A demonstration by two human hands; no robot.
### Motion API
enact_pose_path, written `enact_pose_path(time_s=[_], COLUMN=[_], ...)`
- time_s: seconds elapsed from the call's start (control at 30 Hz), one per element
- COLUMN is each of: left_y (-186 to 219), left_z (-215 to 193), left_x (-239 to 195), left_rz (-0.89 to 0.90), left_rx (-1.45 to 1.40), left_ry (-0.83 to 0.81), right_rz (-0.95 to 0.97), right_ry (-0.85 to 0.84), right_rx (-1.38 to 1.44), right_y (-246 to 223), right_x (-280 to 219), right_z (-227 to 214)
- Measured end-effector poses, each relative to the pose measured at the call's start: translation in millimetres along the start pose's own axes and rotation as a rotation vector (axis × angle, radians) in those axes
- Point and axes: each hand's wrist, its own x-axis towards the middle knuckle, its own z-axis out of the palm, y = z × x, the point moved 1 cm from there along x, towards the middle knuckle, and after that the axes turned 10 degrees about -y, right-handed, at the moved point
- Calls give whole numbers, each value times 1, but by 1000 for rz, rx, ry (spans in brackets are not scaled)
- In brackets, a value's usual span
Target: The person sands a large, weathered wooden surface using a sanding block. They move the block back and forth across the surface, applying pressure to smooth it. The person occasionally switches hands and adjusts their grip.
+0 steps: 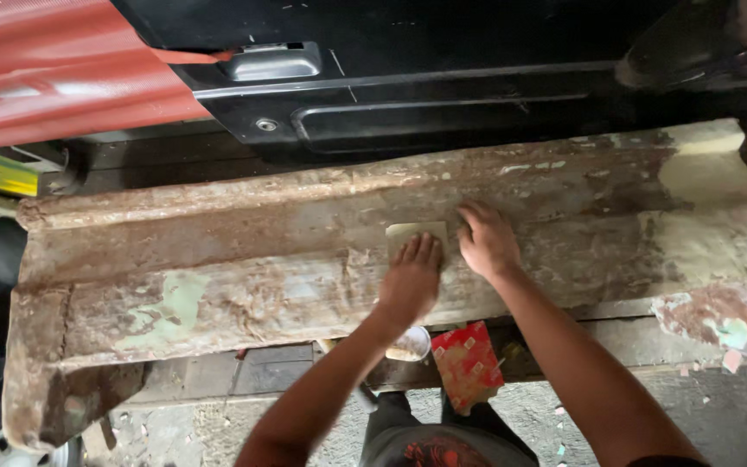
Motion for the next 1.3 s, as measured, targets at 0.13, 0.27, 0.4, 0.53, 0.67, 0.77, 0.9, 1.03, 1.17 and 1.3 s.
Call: enact_pose_path(time_s=[0.13, 0.27, 0.4, 0.53, 0.67, 0.77, 0.9, 1.03, 1.17, 1.3], left_y=[-36, -33, -5, -12, -22, 13, 47, 18, -4, 5], left_z=[-12, -2, 17, 14, -4, -8, -7, -19, -15, 3], left_x=[55, 82, 43, 54, 84, 76, 28, 58, 103, 100], left_rz=[-218, -292, -252, -264, -379, -400, -329, -361, -480, -397], left_rx=[-46, -42, 77, -37, -63, -35, -48, -110, -131, -121], left_ry=[-193, 15, -108, -101, 13, 16, -60, -144, -164, -119], right_rz=[-34, 101, -147, -215, -181, -163, -181, -176, -195, -101], right_ry=[13, -240, -243, -218, -224, -286, -296, -285, -229, -194], right_rx=[-38, 29, -31, -3, 36, 21, 20, 18, 45, 7], right_y=[-9, -7, 1, 22, 23, 28, 30, 33, 30, 31], right_x=[6, -1, -4, -1, -6, 1, 4, 0, -5, 4], right_z=[-16, -27, -36, -37, -28, -33, -31, -26, -25, -36])
